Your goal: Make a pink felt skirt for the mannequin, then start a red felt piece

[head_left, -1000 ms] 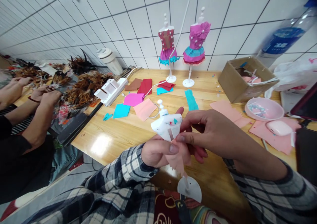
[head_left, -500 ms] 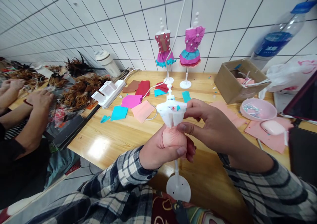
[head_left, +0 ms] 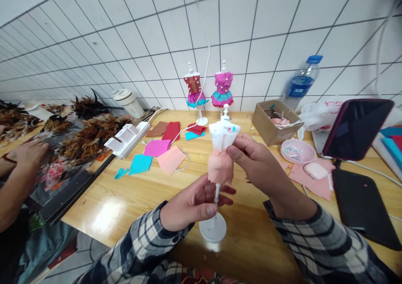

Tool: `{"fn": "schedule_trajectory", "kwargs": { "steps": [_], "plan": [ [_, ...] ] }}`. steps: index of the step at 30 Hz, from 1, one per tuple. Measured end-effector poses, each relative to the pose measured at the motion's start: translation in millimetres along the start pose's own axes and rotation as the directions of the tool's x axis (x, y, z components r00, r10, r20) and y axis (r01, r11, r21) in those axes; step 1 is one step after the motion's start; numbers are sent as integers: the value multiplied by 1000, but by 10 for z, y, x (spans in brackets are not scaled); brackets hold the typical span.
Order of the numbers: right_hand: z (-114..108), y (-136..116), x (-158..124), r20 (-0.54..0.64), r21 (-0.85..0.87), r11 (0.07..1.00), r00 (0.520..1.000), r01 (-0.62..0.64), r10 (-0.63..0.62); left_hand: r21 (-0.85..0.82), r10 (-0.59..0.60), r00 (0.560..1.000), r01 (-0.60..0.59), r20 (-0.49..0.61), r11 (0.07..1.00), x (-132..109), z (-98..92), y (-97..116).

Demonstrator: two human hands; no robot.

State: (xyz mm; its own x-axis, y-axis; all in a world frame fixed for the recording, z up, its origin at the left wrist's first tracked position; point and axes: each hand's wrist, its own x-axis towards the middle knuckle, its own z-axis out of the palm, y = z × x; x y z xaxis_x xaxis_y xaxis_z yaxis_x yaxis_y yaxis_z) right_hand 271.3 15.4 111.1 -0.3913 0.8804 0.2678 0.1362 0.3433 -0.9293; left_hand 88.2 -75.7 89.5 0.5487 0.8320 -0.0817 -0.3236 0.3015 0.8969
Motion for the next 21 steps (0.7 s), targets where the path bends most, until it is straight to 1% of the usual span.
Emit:
{"fn": "schedule_trajectory", "kwargs": {
  "steps": [2,3,4,6,7,9,11,12,14,15,17,18,19,21],
  "plan": [
    [-34,14,12,2,67,998,1000,6,-7,34,-50,999,49,22,998,-19,12,-34],
    [-42,21,15,15,120,993,1000,-5,4,38,-49,999,48,11,998,-22,21,-52],
    [-43,26,18,33,179,983,999,-29,24,40,-37,999,37,-18,998,-20,30,-67],
    [-28,27,18,40,277,956,995,-100,93,53,17,991,-10,-132,999,-1,43,-72],
    [-14,22,15,22,297,946,991,-134,133,74,58,975,-43,-213,996,15,46,-59],
    [22,-1,1,-59,300,937,977,-178,204,138,137,916,-90,-377,986,48,47,-7],
    [60,-36,-24,-92,291,938,970,-189,224,183,176,856,-97,-486,978,72,53,58],
    [79,-56,-40,-63,293,935,972,-200,228,188,172,839,-84,-516,978,78,60,87],
    [116,-97,-75,55,350,900,965,-259,256,182,154,818,-62,-554,981,77,84,123],
    [133,-115,-91,129,405,861,951,-308,280,179,151,807,-57,-571,982,71,99,131],
    [165,-141,-118,271,528,742,911,-412,312,182,148,778,-44,-611,982,54,130,137],
    [180,-148,-129,330,577,682,892,-449,309,186,148,764,-37,-628,982,44,143,138],
    [195,-151,-137,375,609,636,879,-474,295,193,150,753,-31,-641,981,35,152,140],
    [228,-150,-151,424,639,590,866,-493,264,214,160,734,-20,-660,977,19,162,147]
  ]
}}
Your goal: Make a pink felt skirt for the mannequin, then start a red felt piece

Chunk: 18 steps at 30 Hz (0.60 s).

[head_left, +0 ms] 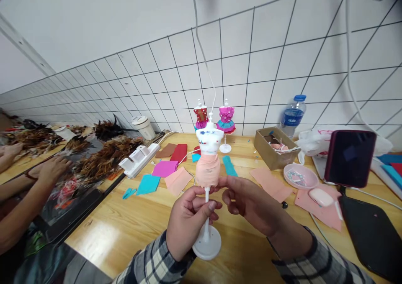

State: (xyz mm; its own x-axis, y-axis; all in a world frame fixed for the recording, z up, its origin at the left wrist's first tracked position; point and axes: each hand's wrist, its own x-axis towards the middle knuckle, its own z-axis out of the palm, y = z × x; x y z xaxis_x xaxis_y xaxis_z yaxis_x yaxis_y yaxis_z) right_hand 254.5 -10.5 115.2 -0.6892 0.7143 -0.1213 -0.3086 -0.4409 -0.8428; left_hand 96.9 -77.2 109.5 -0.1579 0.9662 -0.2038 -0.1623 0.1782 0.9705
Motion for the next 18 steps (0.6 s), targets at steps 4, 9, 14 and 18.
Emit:
{"fn": "schedule_trajectory", "kwargs": {
  "steps": [4,9,14,18],
  "plan": [
    [32,65,19,-66,-12,1000,998,-19,18,44,16,1000,-15,-14,999,-11,-18,4],
    [18,75,36,-268,-193,980,960,35,-87,57,-2,1000,2,14,998,-18,-22,-23],
    [-66,47,59,-239,-284,947,946,147,-219,44,-75,993,71,95,997,-23,24,-47],
    [-96,72,88,-220,-347,923,941,170,-256,12,-94,987,94,130,996,-24,57,-83]
  ]
}}
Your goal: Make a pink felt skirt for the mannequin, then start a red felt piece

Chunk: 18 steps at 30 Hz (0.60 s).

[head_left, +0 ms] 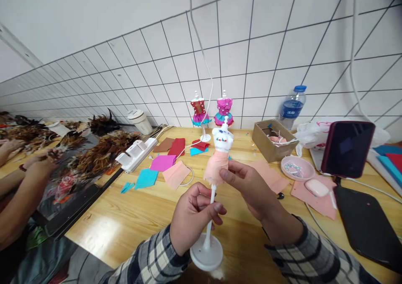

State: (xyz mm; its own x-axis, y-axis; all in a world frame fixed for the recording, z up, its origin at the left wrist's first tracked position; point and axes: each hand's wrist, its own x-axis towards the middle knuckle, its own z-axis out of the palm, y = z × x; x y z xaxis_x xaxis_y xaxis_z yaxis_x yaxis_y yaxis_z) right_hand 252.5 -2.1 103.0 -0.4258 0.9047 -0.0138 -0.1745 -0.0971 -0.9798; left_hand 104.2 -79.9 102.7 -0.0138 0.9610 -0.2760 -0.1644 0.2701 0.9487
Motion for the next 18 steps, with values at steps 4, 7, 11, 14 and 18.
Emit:
{"fn": "schedule_trajectory", "kwargs": {
  "steps": [4,7,11,14,18],
  "plan": [
    [15,10,4,27,0,1000,999,-31,31,-23,6,999,-6,-33,1000,1,3,-25],
    [11,-38,0,86,69,997,996,-34,28,-24,7,999,-8,-32,1000,8,0,-32],
    [-11,-113,-2,124,205,979,991,19,-45,38,26,998,-23,-61,999,24,-16,-58],
    [-20,-100,8,72,218,975,996,37,-54,82,40,997,-34,-71,996,20,-30,-80],
    [-31,-23,31,0,216,976,999,36,-37,18,0,1000,0,25,1000,2,-49,-84]
  ]
}}
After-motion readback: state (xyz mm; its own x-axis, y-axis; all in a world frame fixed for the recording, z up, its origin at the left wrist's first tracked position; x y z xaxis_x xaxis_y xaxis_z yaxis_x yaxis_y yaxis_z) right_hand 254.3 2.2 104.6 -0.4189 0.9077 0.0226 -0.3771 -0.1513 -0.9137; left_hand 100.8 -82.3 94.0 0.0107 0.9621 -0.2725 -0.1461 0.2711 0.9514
